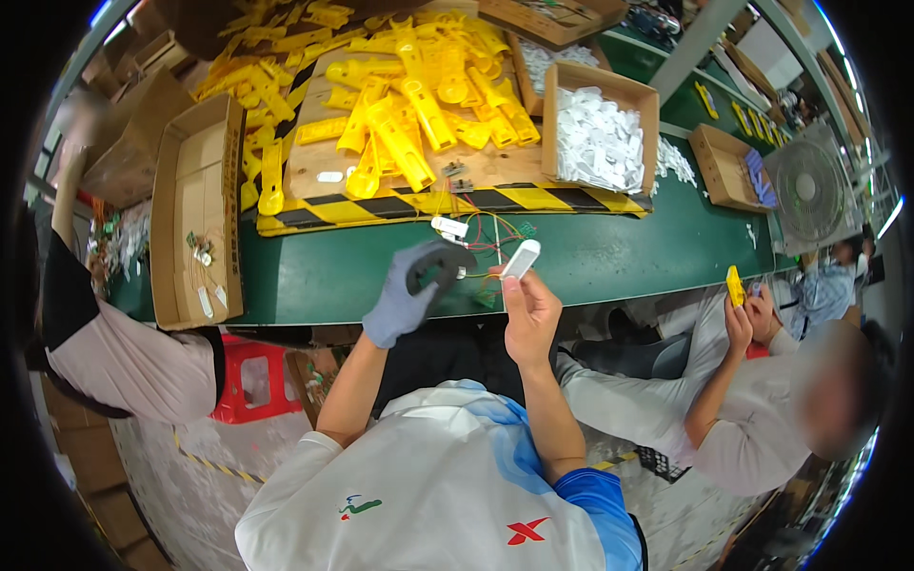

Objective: The recorder is assembling small electronic components into yellow plastic housings at a factory workbench.

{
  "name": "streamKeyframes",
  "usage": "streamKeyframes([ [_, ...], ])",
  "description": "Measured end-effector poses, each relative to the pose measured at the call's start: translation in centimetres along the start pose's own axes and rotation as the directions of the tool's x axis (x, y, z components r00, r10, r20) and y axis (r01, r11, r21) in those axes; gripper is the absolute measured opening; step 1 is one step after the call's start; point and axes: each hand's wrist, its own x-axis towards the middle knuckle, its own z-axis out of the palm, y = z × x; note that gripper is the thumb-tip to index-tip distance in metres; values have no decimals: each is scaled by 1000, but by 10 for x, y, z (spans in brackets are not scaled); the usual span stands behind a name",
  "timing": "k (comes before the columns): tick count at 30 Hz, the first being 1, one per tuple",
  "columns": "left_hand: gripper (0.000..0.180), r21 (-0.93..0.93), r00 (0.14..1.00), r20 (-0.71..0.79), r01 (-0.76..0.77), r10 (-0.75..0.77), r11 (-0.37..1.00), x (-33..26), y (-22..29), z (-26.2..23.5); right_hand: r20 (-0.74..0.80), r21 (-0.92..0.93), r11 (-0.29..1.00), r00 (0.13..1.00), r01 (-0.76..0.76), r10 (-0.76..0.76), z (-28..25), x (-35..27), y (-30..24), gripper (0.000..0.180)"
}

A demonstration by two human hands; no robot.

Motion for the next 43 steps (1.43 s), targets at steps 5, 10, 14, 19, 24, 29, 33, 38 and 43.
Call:
streamKeyframes([
  [5, 52, 715, 922, -365, 190, 127, 673, 86, -32, 20, -52, 1, 994, 992, 113, -113, -18, -3, -15, 25],
  [10, 59, 921, 964, -255, 266, -76, 285, 84, -88, 5, 264, -146, 978, 959, 148, -106, -35, -15, 6, 23],
  [14, 65, 817, 962, -265, 257, -59, 516, 69, -77, -1, 347, -249, 967, 928, -52, 139, -72, -52, 16, 23],
  [19, 68, 683, 918, -396, 283, 15, 673, 57, -78, -12, 164, -149, 918, 906, -368, 390, -67, -151, 28, 22],
  [24, 83, 915, 933, -332, 355, -142, 191, 62, -63, -13, 7, 29, 930, 931, -366, 366, -55, -127, 26, 22],
  [29, 103, 938, 928, -320, 339, -193, 77, 77, -59, -11, -255, 199, 979, 963, -37, 88, -60, -60, 27, 26],
  [33, 99, 828, 906, -408, 421, -116, 372, 72, -59, -17, -95, 289, 955, 995, 61, -35, -43, -41, 7, 28],
  [38, 78, -284, 786, -604, -60, -130, 957, 61, -20, -6, 278, 268, 950, 957, -163, 86, -27, -48, -1, 26],
  [43, 88, -623, 956, -251, -42, -149, 781, 1, -14, 0, 605, 176, 927, 779, -332, 164, -30, -33, -4, 27],
])
